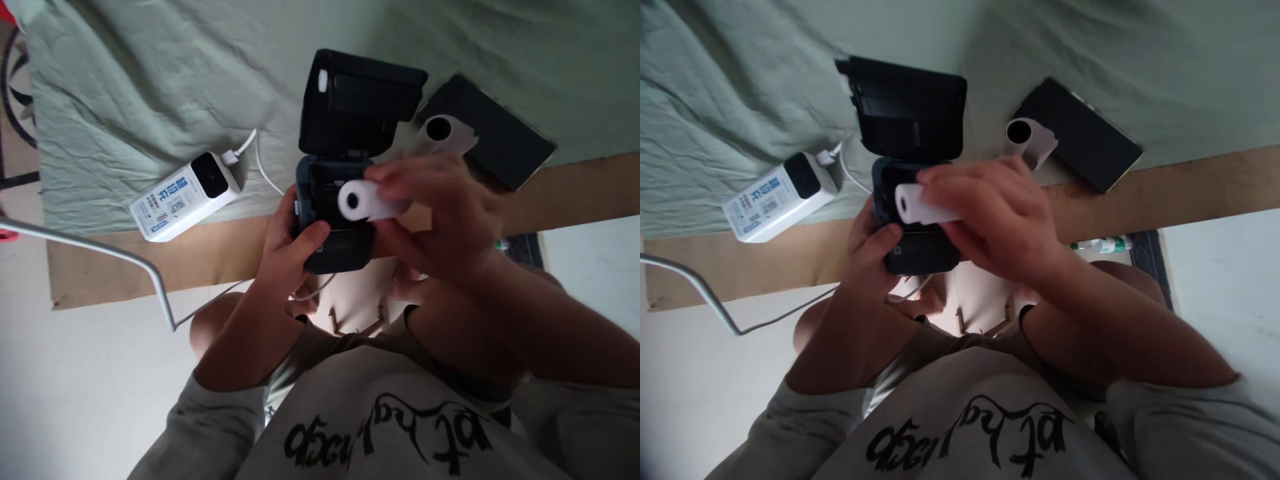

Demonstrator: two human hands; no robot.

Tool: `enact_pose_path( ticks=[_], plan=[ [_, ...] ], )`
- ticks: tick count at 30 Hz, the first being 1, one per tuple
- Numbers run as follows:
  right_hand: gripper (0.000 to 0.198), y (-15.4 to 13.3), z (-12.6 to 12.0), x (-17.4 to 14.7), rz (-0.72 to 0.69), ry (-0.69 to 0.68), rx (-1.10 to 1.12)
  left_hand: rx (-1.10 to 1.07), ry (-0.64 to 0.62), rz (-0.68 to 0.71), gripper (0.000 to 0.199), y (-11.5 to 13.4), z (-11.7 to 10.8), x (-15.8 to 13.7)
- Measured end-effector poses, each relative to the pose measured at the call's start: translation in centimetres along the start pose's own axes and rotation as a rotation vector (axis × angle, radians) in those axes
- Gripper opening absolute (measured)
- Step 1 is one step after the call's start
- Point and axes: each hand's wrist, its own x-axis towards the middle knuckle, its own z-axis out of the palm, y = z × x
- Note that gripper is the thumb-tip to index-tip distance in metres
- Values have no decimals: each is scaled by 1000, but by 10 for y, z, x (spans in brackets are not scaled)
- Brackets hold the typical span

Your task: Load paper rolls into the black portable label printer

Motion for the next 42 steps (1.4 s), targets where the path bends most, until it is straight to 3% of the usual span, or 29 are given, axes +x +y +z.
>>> enact_pose_path(
  ticks=[4,8,13,18,21,24,26,28,30,32,35,39,42],
  plan=[
    [16,-2,14,5,-14,-49,-68,12,-19,31,36,-4,-6,1],
    [7,0,18,11,62,-92,-116,-11,-32,4,39,-5,-7,0],
    [9,1,18,13,40,-61,-86,-39,11,-9,41,-1,-2,0],
    [5,-3,16,6,-31,-41,-73,-50,-73,66,33,-3,-3,0],
    [8,-8,15,2,-141,-63,-32,-47,-144,137,43,-7,-8,0],
    [13,-9,14,-1,-177,-107,11,40,-149,119,63,-10,-13,1],
    [16,-4,11,-2,-108,-64,55,90,-146,117,73,-11,-17,2],
    [15,3,9,-2,48,63,126,140,-145,129,81,-12,-20,3],
    [28,10,8,-2,228,144,204,187,-152,120,84,-12,-22,4],
    [48,15,7,-1,328,108,265,201,-165,108,85,-13,-24,4],
    [55,15,6,0,368,49,359,213,-152,122,85,-13,-24,3],
    [40,12,7,-2,393,95,454,237,-127,169,84,-12,-22,2],
    [39,14,13,-7,376,-49,458,199,-142,159,85,-10,-19,1]
  ],
)
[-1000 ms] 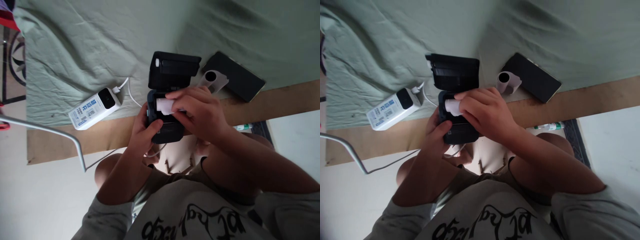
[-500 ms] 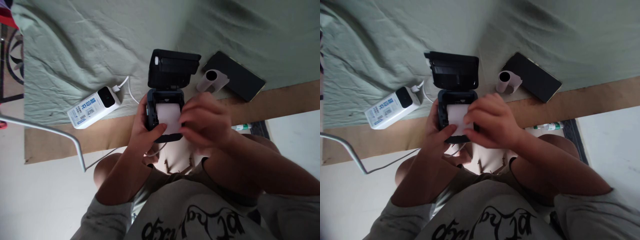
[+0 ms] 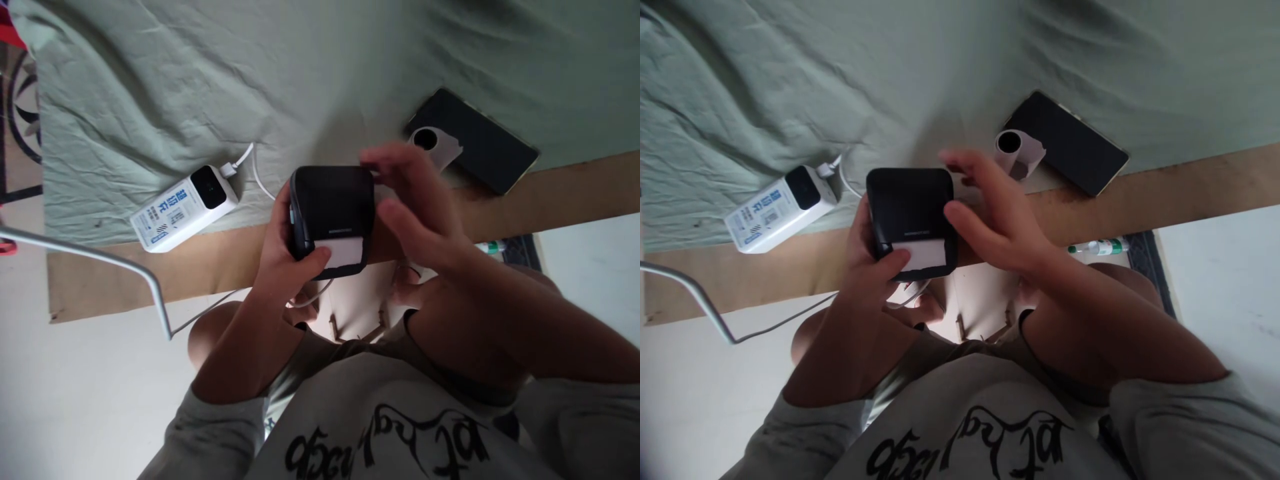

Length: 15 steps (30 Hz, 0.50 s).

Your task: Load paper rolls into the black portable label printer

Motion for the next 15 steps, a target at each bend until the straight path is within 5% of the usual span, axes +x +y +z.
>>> enact_pose_path(
  ticks=[5,15],
  plan=[
    [59,8,6,-2,4,-177,-54,-127,37,-33,64,5,7,-1],
    [67,4,5,1,99,-215,-67,-217,112,-203,48,12,9,-2]
  ],
)
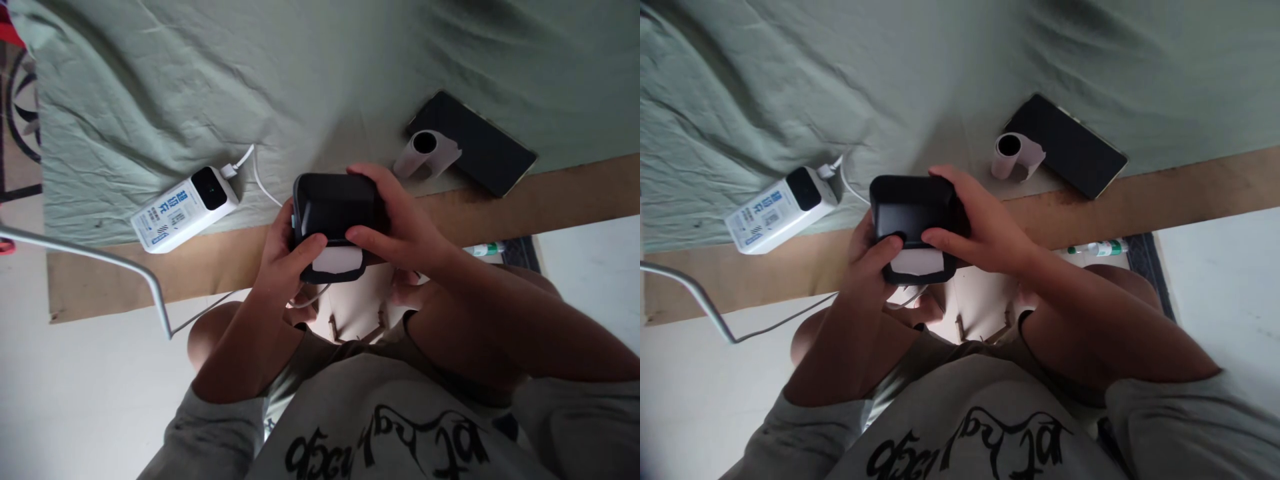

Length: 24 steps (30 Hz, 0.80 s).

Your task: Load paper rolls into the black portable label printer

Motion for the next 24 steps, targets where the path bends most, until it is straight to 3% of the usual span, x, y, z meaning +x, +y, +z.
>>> enact_pose_path(
  ticks=[5,12,24],
  plan=[
    [68,3,2,0,-6,20,-16,-75,13,0,34,5,8,2],
    [65,0,0,0,9,9,14,-232,169,-108,25,5,15,5],
    [73,3,-3,-2,-103,-40,5,-166,181,10,24,2,12,6]
  ],
)
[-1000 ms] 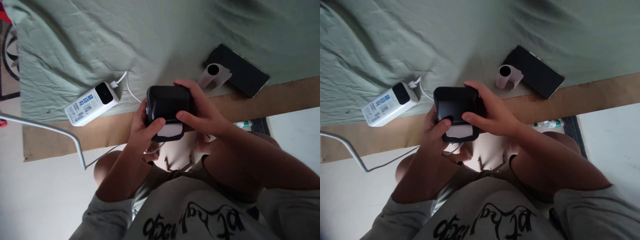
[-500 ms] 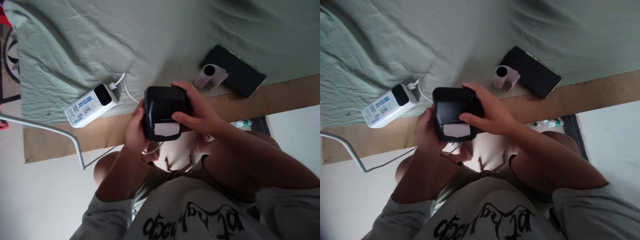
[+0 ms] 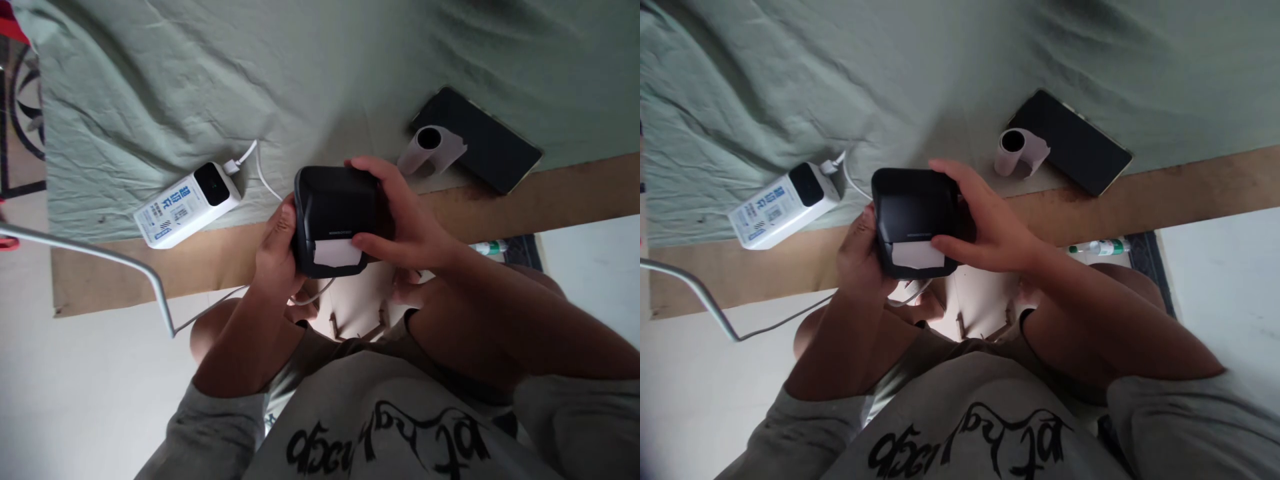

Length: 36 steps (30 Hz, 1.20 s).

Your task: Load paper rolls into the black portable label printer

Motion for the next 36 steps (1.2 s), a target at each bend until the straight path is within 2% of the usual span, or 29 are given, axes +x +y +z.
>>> enact_pose_path(
  ticks=[5,7,10,12,15,18,21,24,27,30,33,36],
  plan=[
    [76,0,-1,1,-6,-16,-56,45,28,-20,23,4,3,0],
    [74,-2,-4,2,-14,31,-152,21,22,-55,23,4,5,1],
    [71,-9,-9,3,-23,175,-352,-24,15,-111,28,4,7,2],
    [58,-16,-11,4,-15,287,-394,-7,-36,-114,37,3,6,2],
    [32,-27,-9,7,41,483,-330,98,-177,-39,41,4,3,0],
    [29,-32,-5,12,169,607,-169,140,-181,7,37,5,3,-3],
    [30,-29,-3,16,185,544,-199,123,-152,-11,38,6,6,-5],
    [23,-28,-3,18,161,331,-421,121,-130,10,40,5,6,-7],
    [27,-34,-3,18,238,109,-607,156,-129,10,43,5,2,-7],
    [29,-40,-5,20,289,-59,-637,179,-142,-9,45,4,-3,-6],
    [34,-41,-8,22,269,-126,-638,191,-168,17,48,4,-4,-5],
    [33,-43,-13,20,208,-97,-577,193,-193,36,48,5,-3,-5]
  ],
)
